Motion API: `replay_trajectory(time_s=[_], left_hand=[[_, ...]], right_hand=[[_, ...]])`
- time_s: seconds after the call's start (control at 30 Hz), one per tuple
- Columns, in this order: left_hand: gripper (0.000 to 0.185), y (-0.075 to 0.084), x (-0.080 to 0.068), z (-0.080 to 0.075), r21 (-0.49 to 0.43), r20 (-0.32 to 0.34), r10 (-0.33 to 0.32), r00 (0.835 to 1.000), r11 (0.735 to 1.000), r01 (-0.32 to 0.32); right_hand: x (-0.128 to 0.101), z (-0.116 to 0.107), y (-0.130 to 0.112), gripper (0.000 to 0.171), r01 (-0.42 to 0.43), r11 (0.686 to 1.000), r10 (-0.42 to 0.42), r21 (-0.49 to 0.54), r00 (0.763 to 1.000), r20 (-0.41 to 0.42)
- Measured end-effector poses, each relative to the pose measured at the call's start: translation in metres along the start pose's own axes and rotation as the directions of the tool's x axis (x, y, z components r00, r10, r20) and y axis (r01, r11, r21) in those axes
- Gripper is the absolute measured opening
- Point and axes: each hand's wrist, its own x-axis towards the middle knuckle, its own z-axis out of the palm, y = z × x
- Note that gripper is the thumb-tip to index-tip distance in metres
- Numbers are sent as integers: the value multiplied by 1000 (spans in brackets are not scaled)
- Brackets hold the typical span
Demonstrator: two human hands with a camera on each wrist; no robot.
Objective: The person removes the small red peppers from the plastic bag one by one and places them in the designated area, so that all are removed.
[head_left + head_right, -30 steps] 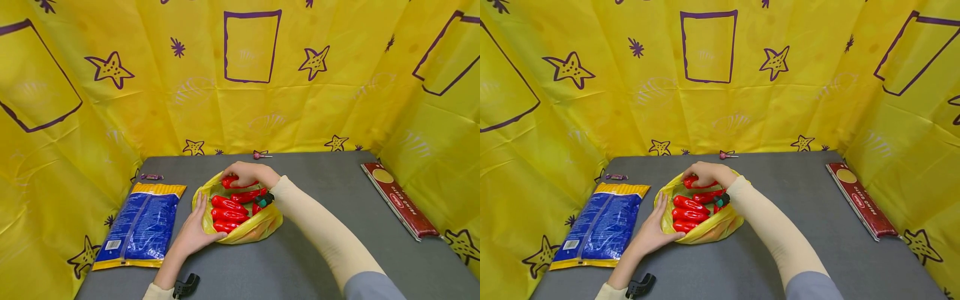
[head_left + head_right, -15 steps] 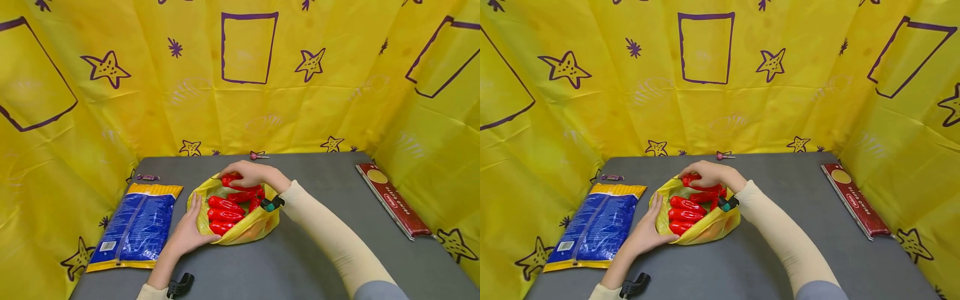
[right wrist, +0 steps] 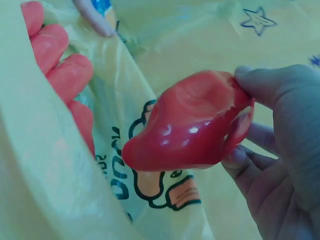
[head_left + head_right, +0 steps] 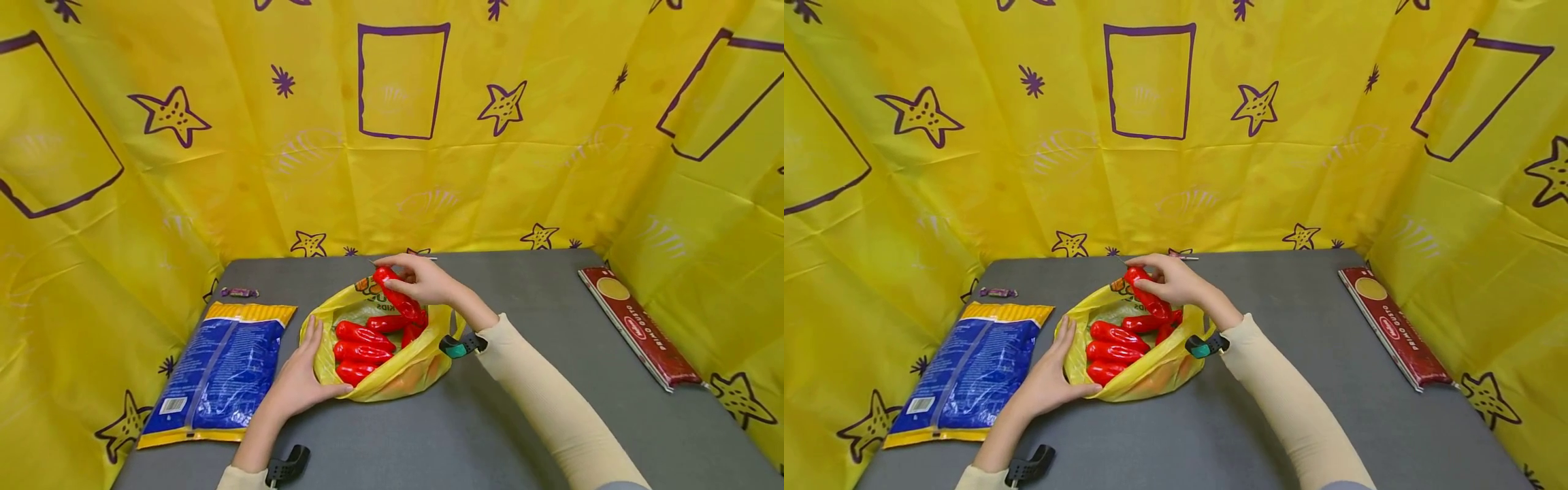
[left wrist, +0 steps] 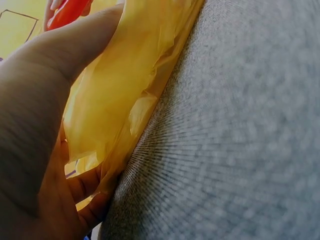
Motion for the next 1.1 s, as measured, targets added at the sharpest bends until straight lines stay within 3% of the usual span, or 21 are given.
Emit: replay_trajectory(time_s=[0.2,0.4,0.53,0.83,1.1], left_hand=[[139,3,-3,1,-12,6,-3,1000,1000,3],[137,5,-3,4,7,18,-12,1000,1000,12],[139,5,-2,4,19,30,-19,999,1000,18],[147,2,-1,3,51,63,-8,998,999,4],[145,-3,-2,4,42,80,-10,997,999,7]], right_hand=[[-21,-1,9,47,-70,991,87,117,985,-148],[-40,-5,17,47,-146,950,216,275,946,-243],[-50,-9,22,47,-157,927,259,339,925,-279],[-73,-22,38,49,-163,903,313,398,883,-350],[-95,-41,53,53,-230,893,399,387,803,-443]])
